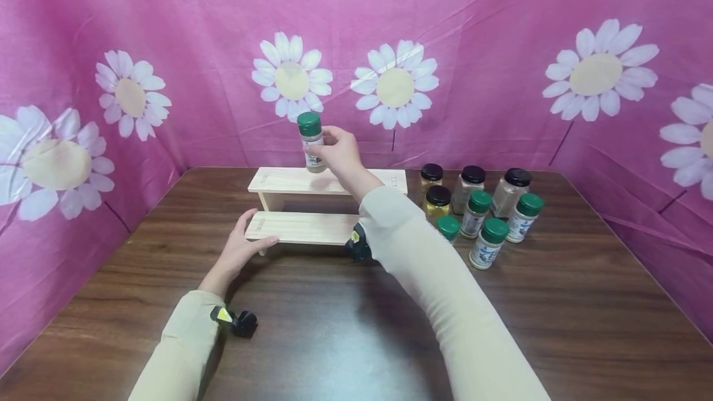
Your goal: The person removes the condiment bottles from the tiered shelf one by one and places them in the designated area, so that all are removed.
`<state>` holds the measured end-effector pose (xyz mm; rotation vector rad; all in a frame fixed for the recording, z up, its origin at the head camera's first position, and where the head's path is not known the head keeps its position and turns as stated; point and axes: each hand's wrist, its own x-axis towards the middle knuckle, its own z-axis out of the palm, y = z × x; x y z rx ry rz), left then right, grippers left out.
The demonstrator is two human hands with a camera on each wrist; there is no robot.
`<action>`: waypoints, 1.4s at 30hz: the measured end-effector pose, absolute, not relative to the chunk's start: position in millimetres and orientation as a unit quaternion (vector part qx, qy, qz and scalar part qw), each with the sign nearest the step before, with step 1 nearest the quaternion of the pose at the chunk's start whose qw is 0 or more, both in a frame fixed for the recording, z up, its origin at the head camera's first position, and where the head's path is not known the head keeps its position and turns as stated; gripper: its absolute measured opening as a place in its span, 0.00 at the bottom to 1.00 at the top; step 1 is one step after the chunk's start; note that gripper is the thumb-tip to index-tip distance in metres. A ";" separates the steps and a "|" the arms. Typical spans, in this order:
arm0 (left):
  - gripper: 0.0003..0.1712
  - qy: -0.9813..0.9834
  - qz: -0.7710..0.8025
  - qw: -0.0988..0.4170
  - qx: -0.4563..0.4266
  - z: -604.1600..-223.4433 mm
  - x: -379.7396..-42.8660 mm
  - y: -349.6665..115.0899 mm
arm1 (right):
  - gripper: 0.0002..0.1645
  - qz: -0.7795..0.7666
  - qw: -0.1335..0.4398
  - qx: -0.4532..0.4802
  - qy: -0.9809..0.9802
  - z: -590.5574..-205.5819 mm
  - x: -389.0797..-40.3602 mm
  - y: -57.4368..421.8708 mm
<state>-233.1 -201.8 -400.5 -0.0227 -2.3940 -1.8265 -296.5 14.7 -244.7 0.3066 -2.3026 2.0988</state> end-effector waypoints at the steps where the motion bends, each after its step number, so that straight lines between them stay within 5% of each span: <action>1: 0.49 -0.792 -0.607 0.066 -0.009 -400.4 -233.2 -201.8 | 0.23 0.667 0.008 0.098 -0.738 -244.0 -296.2 17.5; 31: 0.49 -0.794 -0.605 0.066 -0.011 -402.5 -235.3 -202.0 | 0.27 0.647 0.007 0.139 -0.750 -235.1 -260.9 119.1; 42: 0.49 -0.797 -0.600 0.063 -0.007 -402.7 -234.6 -202.6 | 0.20 0.652 0.031 0.121 -0.748 -242.8 -248.7 154.1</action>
